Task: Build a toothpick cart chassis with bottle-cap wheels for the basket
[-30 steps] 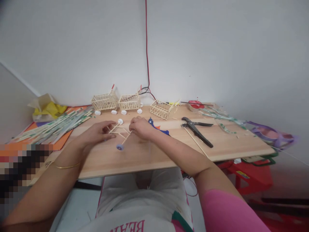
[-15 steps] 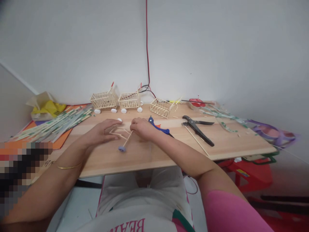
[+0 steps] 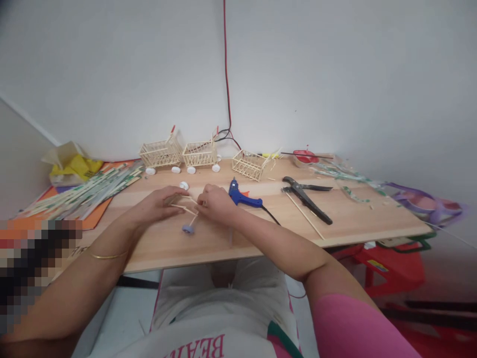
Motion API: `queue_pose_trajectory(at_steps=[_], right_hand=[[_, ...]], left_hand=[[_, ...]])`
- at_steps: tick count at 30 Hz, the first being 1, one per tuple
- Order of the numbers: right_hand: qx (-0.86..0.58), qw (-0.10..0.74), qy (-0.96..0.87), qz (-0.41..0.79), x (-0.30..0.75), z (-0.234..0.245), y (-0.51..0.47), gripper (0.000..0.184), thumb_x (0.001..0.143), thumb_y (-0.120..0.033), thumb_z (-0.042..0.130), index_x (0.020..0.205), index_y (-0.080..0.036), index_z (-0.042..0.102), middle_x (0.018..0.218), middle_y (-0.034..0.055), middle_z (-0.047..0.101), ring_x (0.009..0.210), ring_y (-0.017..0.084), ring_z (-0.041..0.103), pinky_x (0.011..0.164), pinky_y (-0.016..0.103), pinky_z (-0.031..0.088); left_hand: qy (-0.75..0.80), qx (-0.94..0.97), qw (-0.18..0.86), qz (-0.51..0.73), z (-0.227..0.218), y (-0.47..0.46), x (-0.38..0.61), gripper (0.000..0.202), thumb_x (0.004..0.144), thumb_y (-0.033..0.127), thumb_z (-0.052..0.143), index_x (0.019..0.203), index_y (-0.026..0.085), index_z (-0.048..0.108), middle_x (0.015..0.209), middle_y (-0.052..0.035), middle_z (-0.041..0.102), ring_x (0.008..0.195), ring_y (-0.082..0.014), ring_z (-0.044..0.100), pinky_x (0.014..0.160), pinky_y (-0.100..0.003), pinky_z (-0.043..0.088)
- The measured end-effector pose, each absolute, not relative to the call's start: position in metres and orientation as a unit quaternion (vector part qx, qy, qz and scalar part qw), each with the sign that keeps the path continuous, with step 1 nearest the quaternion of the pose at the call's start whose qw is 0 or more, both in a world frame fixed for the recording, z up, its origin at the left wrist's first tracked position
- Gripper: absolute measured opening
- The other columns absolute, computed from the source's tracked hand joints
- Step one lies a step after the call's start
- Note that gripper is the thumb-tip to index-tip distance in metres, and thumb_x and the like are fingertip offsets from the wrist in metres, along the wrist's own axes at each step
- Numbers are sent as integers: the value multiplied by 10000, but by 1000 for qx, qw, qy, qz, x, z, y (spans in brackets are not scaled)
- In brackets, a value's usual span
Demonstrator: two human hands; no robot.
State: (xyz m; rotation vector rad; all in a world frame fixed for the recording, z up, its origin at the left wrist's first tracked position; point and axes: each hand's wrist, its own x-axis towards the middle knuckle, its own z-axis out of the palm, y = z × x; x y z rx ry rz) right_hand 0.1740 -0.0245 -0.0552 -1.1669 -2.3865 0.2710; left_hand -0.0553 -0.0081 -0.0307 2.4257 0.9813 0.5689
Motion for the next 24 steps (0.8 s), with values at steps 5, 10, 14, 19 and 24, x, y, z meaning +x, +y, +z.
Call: queue_pose_trajectory(at_steps=[5,10,14,19,24], right_hand=[[-419,260,-861,124,175,-54,-25,131,833,-255,646,800,-152,722,804,59,574,779,152,540,721,258,385],[-415,298,-850,127,176,-54,-25,126,831,-239,651,777,-139,706,803,62,577,770,150,535,727,262,393],[-402,310,-852,129,176,-56,-24,121,831,-234,649,783,-136,700,818,68,582,789,157,546,734,266,403],[-402,322,-846,141,176,-58,-23,102,829,-223,648,793,-140,695,822,63,582,790,157,548,730,266,407],[-401,329,-841,152,176,-59,-22,84,821,-205,657,779,-140,689,805,54,576,781,151,545,705,252,400]], left_hand=[[344,878,248,221,-31,-7,-55,433,772,415,654,1132,177,609,1121,-93,650,1050,-235,588,952,-369,435],[348,869,270,227,-28,-10,-53,432,770,424,665,1118,172,615,1101,-85,647,1021,-224,588,930,-358,440],[344,867,280,226,-27,-10,-52,419,766,421,673,1107,183,621,1085,-73,644,1007,-220,586,920,-357,442],[346,870,272,224,-29,-9,-52,430,764,431,667,1114,185,618,1074,-73,646,996,-220,588,914,-362,445],[336,875,261,229,-33,-8,-52,412,770,418,665,1106,185,616,1086,-72,648,1014,-218,589,929,-358,438]])
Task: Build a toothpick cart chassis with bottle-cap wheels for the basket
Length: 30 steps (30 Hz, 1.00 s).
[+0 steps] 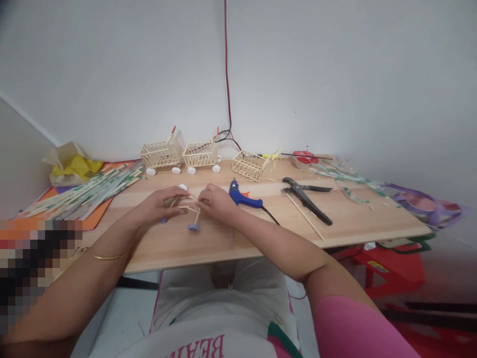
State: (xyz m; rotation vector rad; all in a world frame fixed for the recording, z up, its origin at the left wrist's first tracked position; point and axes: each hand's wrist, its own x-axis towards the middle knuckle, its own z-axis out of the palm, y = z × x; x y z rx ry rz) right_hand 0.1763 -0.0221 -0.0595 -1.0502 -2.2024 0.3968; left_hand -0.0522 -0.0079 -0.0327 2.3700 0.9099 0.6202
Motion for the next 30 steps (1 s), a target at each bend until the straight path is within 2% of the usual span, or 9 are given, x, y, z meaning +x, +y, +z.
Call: queue_pose_trajectory(at_steps=[7,15,18,21,25,30], right_hand=[[-402,316,-844,160,176,-60,-22,119,832,-209,643,732,-149,666,755,38,580,760,145,538,695,242,379],[-441,290,-831,175,173,-58,-24,99,837,-222,621,781,-147,652,705,13,608,672,117,515,639,227,330],[-450,301,-820,185,174,-56,-28,69,822,-220,615,834,-152,612,668,-15,589,608,102,485,590,216,307],[-431,323,-826,167,175,-52,-34,74,811,-222,610,786,-160,580,652,-26,566,582,95,461,574,214,299],[-393,291,-856,169,172,-50,-40,111,814,-270,643,783,-164,634,638,-19,575,590,98,481,582,216,303],[-378,264,-874,154,167,-53,-41,137,855,-235,595,763,-153,654,620,-1,599,595,106,500,582,219,299]], left_hand=[[339,874,259,231,-37,-7,-52,415,764,404,677,1104,178,608,1095,-76,648,1034,-220,585,939,-355,431],[354,870,245,241,-29,-13,-44,411,733,405,697,1053,163,609,1035,-77,653,976,-216,594,892,-342,448],[351,873,238,239,-30,-13,-43,373,756,396,675,1042,162,618,1010,-73,652,957,-211,595,885,-341,444],[352,872,236,246,-32,-13,-43,377,762,403,669,1050,165,619,1021,-74,650,964,-210,594,889,-339,445],[356,869,238,246,-34,-12,-44,392,765,430,661,1051,167,616,1033,-76,653,977,-213,596,898,-342,452],[347,872,233,256,-36,-11,-44,407,759,435,678,1049,155,620,1032,-83,657,978,-213,599,909,-336,447]])
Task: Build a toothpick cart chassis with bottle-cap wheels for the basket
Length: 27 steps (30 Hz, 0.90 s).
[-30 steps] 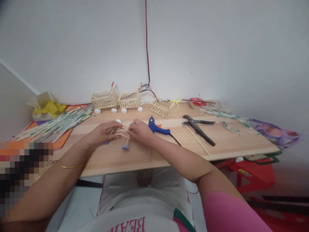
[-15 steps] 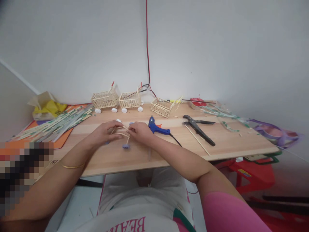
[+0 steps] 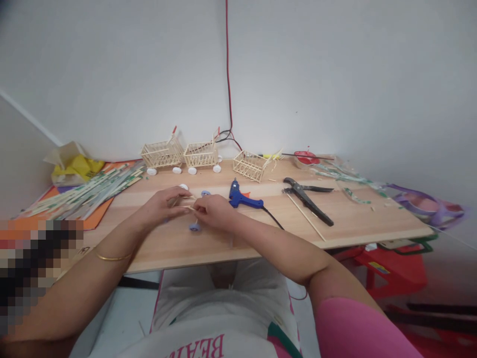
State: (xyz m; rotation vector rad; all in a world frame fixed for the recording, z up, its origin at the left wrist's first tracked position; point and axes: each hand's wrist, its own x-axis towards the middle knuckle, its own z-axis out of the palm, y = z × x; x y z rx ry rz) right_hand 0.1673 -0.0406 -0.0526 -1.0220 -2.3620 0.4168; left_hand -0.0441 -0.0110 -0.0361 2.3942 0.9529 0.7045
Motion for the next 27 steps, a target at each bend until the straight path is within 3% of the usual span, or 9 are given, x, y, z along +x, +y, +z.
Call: queue_pose_trajectory(at_steps=[17,23,27], right_hand=[[-380,284,-866,157,169,-57,-37,103,841,-187,597,753,-158,640,681,16,622,649,124,540,613,216,353],[-397,280,-859,160,170,-57,-36,191,887,-269,571,758,-151,648,725,39,639,675,129,552,634,225,371],[-401,272,-861,155,171,-56,-35,225,896,-313,567,763,-150,646,707,32,625,656,123,541,623,224,360]], left_hand=[[349,872,201,279,-43,-11,-43,371,793,422,664,1064,177,605,1021,-78,651,953,-203,604,866,-334,469],[368,865,180,289,-44,-14,-40,372,786,435,664,1055,184,611,1024,-80,657,952,-211,615,873,-347,485],[394,855,179,287,-46,-13,-40,524,747,464,691,1173,180,576,1140,-101,645,1040,-240,608,921,-375,481]])
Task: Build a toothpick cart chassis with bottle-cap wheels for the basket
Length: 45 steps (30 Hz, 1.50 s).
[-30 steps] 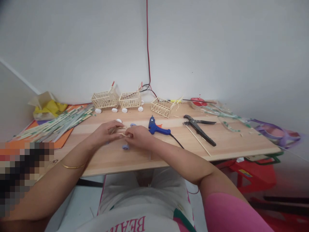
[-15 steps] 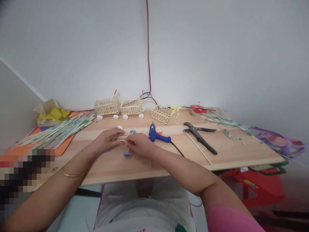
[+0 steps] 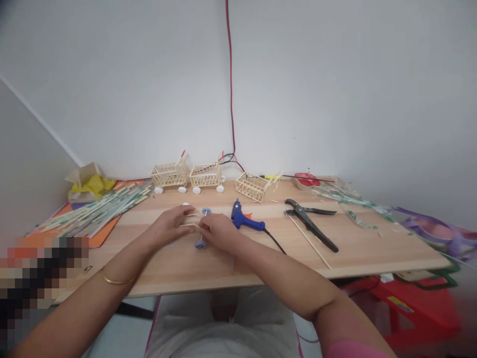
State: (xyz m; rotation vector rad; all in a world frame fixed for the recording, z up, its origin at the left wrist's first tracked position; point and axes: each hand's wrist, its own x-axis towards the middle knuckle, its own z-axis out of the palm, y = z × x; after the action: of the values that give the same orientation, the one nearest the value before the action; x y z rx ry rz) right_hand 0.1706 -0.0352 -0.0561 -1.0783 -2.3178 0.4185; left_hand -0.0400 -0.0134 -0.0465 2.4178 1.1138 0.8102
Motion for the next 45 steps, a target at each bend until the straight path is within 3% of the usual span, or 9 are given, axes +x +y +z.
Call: queue_pose_trajectory(at_steps=[5,10,20,24,26,30,35,40,45], right_hand=[[-406,269,-859,158,171,-57,-35,154,869,-285,597,779,-164,625,682,6,600,638,119,527,603,224,339],[-432,313,-833,148,171,-54,-36,259,815,-407,660,840,-168,565,712,-5,554,623,122,486,580,232,340],[-414,339,-831,150,176,-38,-35,222,769,-248,676,942,-152,576,871,38,589,681,123,505,644,240,397],[-448,287,-837,129,202,-10,-34,168,792,-174,601,959,-151,593,911,55,615,721,132,536,697,251,406],[-486,227,-837,106,223,-2,-36,248,766,-189,625,1008,-140,600,970,92,615,804,170,559,739,276,412],[-575,111,-808,60,259,-17,-38,269,685,-183,652,946,-126,621,984,145,598,919,251,561,767,303,414],[-598,112,-791,63,261,-34,-43,240,702,-106,553,936,-103,605,946,145,604,845,221,574,738,286,425],[-577,260,-742,220,241,-17,-56,244,809,-325,543,980,-167,617,822,42,626,733,169,561,671,259,434],[-555,271,-685,386,219,-21,-70,510,854,-629,425,957,-182,647,697,5,588,615,124,513,581,228,415]], left_hand=[[381,868,166,271,-46,-14,-41,540,755,477,684,1197,181,590,1176,-124,648,1095,-259,589,987,-434,441],[371,865,178,286,-39,-17,-40,502,778,458,667,1188,176,607,1174,-127,652,1102,-262,583,995,-449,433],[373,856,207,291,-32,-14,-47,455,751,483,680,1093,184,656,1116,-117,664,1066,-272,598,970,-430,448],[385,841,229,302,-30,-13,-50,455,751,489,679,1094,193,645,1158,-112,642,1085,-273,591,984,-439,440],[391,837,234,304,-29,-13,-51,475,741,490,687,1104,187,639,1169,-109,636,1104,-277,582,994,-436,434],[391,842,237,286,-30,-13,-51,565,695,495,719,1146,170,621,1210,-123,618,1137,-283,562,1015,-433,414],[407,852,211,253,-34,-11,-51,594,691,508,714,1178,186,608,1219,-114,620,1134,-271,560,1015,-421,411],[407,859,203,235,-39,-9,-53,577,719,481,698,1201,181,593,1227,-108,613,1154,-265,543,1021,-407,400],[400,866,193,229,-43,-7,-54,566,719,439,709,1200,162,593,1221,-113,612,1134,-257,548,1010,-379,404]])
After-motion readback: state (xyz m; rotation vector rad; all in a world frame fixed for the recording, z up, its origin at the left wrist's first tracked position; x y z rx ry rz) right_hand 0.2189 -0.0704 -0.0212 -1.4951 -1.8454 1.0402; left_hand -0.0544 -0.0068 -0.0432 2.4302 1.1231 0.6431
